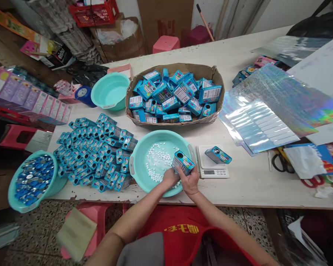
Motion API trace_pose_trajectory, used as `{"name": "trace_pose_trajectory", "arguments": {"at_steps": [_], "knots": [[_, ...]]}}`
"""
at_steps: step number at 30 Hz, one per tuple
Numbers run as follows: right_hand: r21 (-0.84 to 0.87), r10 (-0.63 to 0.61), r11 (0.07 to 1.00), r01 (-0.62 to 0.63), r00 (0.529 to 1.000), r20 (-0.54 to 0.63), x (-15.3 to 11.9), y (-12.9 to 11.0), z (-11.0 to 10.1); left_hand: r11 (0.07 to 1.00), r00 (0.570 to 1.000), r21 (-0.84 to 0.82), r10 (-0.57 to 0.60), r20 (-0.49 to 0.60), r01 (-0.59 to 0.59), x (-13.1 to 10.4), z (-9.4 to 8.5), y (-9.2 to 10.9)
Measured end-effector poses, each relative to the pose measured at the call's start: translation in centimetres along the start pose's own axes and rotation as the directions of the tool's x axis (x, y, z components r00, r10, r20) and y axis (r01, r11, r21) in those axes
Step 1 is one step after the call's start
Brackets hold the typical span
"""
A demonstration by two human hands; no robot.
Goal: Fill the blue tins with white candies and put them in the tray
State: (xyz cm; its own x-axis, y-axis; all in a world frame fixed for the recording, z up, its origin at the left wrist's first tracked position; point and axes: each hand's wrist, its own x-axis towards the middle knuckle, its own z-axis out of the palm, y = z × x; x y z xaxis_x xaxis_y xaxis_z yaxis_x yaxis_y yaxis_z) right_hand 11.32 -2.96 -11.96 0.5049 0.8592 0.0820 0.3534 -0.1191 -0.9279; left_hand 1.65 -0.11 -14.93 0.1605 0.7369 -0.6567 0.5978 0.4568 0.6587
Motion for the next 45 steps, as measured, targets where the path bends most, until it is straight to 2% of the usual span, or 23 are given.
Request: {"name": "trace_pose_trajectory", "arguments": {"at_steps": [4,6,8,11,13,15,17,20,25,29,35,38,41,45], "knots": [[0.114,0.115,0.987,-0.116,0.993,0.016,1.0,-1.3,-0.6,0.942,0.996,-0.325,-0.088,0.008,0.085,-0.3,-2.2,0.3],[0.126,0.105,0.986,-0.111,0.993,0.058,1.5,-1.8,-0.9,0.88,0.993,-0.463,-0.112,0.025,0.111,-0.8,-4.2,0.8],[0.088,0.041,0.995,-0.054,0.988,0.146,1.8,-2.1,-1.1,0.827,0.993,-0.552,-0.113,0.019,0.105,-1.5,-6.4,1.7],[0.01,-0.098,0.995,0.098,0.961,0.259,1.7,-1.9,-0.8,0.692,1.0,-0.722,-0.013,-0.029,-0.012,-2.7,-8.9,3.8],[-0.023,-0.18,0.98,0.196,0.934,0.308,1.2,-1.7,-0.3,0.57,0.989,-0.808,0.098,-0.113,-0.148,-3.3,-9.6,5.1],[-0.038,-0.236,0.963,0.266,0.902,0.361,0.7,-1.6,0.3,0.461,0.962,-0.845,0.159,-0.222,-0.271,-3.7,-9.6,6.2],[-0.043,-0.266,0.951,0.306,0.88,0.394,0.2,-1.8,0.7,0.385,0.935,-0.852,0.154,-0.32,-0.355,-3.9,-9.2,6.8],[-0.049,-0.278,0.944,0.325,0.87,0.408,-0.2,-2.6,0.8,0.325,0.91,-0.853,0.077,-0.407,-0.409,-4.1,-8.9,7.1],[-0.092,-0.291,0.928,0.361,0.856,0.426,-0.3,-4.2,0.3,0.321,0.87,-0.824,0.001,-0.493,-0.467,-4.3,-9.0,7.5],[-0.125,-0.283,0.923,0.363,0.862,0.42,-0.1,-4.7,0.0,0.353,0.882,-0.828,-0.012,-0.47,-0.436,-4.2,-8.9,7.8],[-0.132,-0.247,0.931,0.339,0.856,0.455,0.5,-4.7,-0.4,0.396,0.868,-0.796,0.005,-0.497,-0.458,-4.3,-8.4,8.2],[-0.102,-0.238,0.944,0.313,0.863,0.447,0.7,-4.8,-0.6,0.385,0.876,-0.803,0.031,-0.481,-0.454,-4.4,-8.3,8.6],[-0.083,-0.232,0.952,0.296,0.87,0.436,0.8,-5.0,-0.6,0.37,0.871,-0.81,-0.003,-0.491,-0.456,-4.4,-8.2,8.8],[-0.098,-0.227,0.951,0.294,0.877,0.423,1.0,-5.2,-0.6,0.392,0.875,-0.801,0.02,-0.484,-0.452,-4.4,-8.1,9.1]]}}
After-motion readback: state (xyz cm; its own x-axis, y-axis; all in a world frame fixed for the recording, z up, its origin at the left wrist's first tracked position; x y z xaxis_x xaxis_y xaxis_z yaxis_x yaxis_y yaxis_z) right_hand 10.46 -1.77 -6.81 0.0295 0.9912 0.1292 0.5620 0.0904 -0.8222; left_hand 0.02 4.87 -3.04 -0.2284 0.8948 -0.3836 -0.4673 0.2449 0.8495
